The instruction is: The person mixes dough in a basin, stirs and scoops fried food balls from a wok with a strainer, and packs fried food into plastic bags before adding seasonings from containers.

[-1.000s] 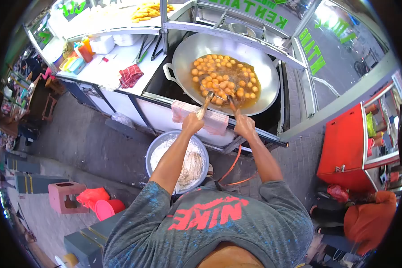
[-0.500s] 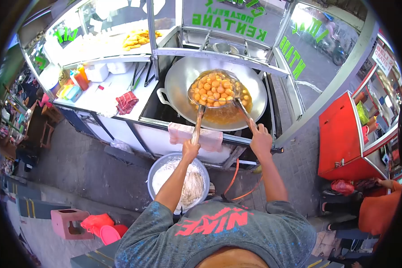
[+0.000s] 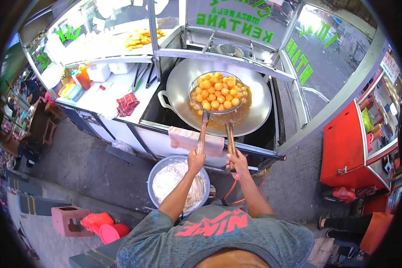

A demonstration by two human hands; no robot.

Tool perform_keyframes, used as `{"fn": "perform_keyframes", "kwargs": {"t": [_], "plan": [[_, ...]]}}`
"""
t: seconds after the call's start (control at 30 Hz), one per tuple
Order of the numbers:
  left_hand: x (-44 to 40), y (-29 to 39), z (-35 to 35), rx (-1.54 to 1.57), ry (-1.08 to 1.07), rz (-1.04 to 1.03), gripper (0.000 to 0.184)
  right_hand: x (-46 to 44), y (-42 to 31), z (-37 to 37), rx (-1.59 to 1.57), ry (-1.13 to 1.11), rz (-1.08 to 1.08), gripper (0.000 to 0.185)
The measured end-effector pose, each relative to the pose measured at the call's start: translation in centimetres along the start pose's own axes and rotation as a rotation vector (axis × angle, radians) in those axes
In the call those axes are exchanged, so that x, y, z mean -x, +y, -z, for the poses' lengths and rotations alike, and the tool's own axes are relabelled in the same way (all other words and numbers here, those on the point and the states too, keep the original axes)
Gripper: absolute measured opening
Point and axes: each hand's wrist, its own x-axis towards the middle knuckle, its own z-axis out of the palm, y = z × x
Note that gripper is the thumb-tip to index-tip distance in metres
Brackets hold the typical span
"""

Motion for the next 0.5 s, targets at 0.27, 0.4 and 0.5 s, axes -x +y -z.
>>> {"fn": "perform_keyframes", "kwargs": {"t": [0.27, 0.4, 0.5], "plan": [[1.1, 4.4, 0.4, -0.07, -0.007, 0.026, 0.025, -0.7, -2.9, -1.6, -0.058, -0.179, -0.052, 0.042], [1.9, 7.8, 0.5, -0.134, 0.029, -0.032, 0.024, -1.3, -1.4, -0.4, -0.082, -0.16, -0.251, 0.043], [1.4, 5.6, 0.3, -0.209, 0.005, 0.002, 0.024, -3.1, -0.9, -1.1, 0.166, -0.223, -0.057, 0.041]]}}
